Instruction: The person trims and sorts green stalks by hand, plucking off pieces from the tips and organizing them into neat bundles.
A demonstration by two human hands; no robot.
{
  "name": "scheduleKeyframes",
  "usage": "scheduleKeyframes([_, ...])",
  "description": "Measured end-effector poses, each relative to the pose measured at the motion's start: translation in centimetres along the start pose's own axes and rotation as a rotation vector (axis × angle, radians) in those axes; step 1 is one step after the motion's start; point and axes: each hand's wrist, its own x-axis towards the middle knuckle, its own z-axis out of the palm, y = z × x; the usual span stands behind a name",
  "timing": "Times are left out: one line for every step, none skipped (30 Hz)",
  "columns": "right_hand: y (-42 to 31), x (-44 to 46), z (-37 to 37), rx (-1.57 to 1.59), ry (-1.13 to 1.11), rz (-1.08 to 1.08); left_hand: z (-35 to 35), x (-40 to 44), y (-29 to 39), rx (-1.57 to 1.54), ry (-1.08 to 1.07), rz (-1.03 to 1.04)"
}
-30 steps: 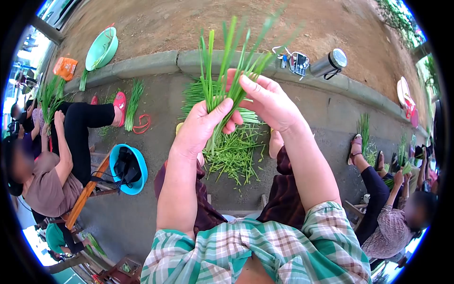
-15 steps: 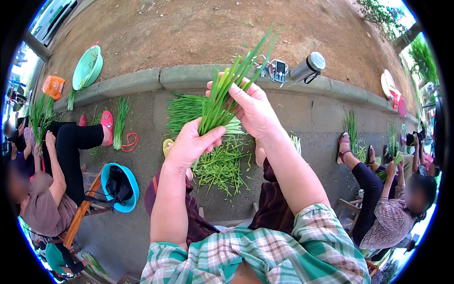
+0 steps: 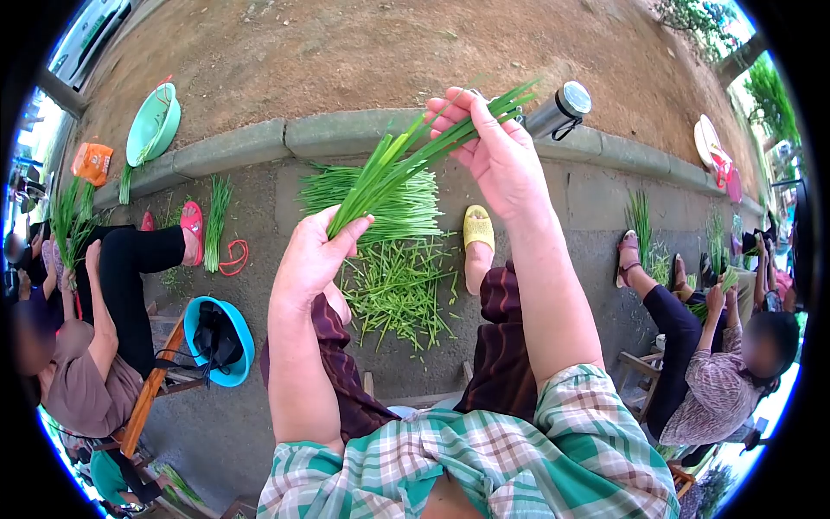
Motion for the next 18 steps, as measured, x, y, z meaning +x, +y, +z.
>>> scheduleKeyframes([-0.1, 0.0, -0.1, -0.013, -0.001, 0.006, -0.2, -0.2, 0.2, 0.0, -0.001, -0.001])
scheduleKeyframes([-0.2, 0.0, -0.2, -0.026, -0.002, 0.012, -0.4, -0.3, 0.4, 0.042, 0.011, -0.018])
scheduleKeyframes([-0.4, -0.1, -0.3, -0.026, -0.001, 0.012, -0.6, -0.4, 0.4, 0.084, 0.023, -0.034])
scheduleKeyframes([-0.5, -0.1, -0.4, -0.06, 0.014, 0.018, -0.8, -0.4, 0.3, 0.084, 0.023, -0.034])
scheduleKeyframes([-0.7, -0.1, -0.5, -0.094, 0.028, 0.023, -1.1, -0.4, 0.1, 0.075, 0.034, -0.039])
scheduleKeyframes([-0.8, -0.1, -0.6, -0.094, 0.029, 0.023, -1.4, -0.4, -0.1, 0.066, 0.046, -0.044])
scheduleKeyframes([-0.9, -0.1, -0.7, -0.114, 0.035, 0.023, -1.7, -0.3, -0.2, 0.066, 0.045, -0.044])
scheduleKeyframes([-1.1, -0.1, -0.8, -0.134, 0.041, 0.023, -2.0, -0.3, -0.4, 0.058, 0.053, -0.024])
scheduleKeyframes([-1.2, -0.2, -0.8, -0.134, 0.041, 0.023, -2.2, -0.3, -0.5, 0.05, 0.062, -0.003])
scheduleKeyframes([-1.4, -0.2, -0.8, -0.235, 0.074, 0.023, -2.4, -0.2, -0.4, 0.05, 0.062, -0.003])
scheduleKeyframes([-1.5, -0.2, -0.9, -0.335, 0.107, 0.025, -2.5, -0.2, -0.4, 0.05, 0.074, -0.004])
scheduleKeyframes([-1.4, -0.2, -1.1, -0.334, 0.106, 0.028, -2.6, -0.3, -0.4, 0.049, 0.086, -0.007])
scheduleKeyframes([-1.2, -0.1, -1.4, -0.494, 0.143, 0.016, -2.7, -0.3, -0.3, 0.048, 0.087, -0.01])
scheduleKeyframes([-1.1, 0.0, -1.5, -0.654, 0.179, 0.002, -2.7, -0.3, -0.2, 0.047, 0.086, -0.018])
scheduleKeyframes([-1.2, 0.0, -1.4, -0.654, 0.178, 0.003, -2.7, -0.3, -0.1, 0.046, 0.084, -0.025])
scheduleKeyframes([-1.3, 0.0, -1.3, -0.626, 0.211, 0.009, -2.7, -0.3, -0.2, 0.046, 0.086, -0.025])
scheduleKeyframes([-1.4, 0.1, -1.2, -0.598, 0.245, 0.014, -2.7, -0.2, -0.5, 0.035, 0.077, -0.014])
scheduleKeyframes([-1.4, 0.1, -1.2, -0.598, 0.244, 0.014, -2.7, -0.1, -0.6, 0.023, 0.068, -0.003])
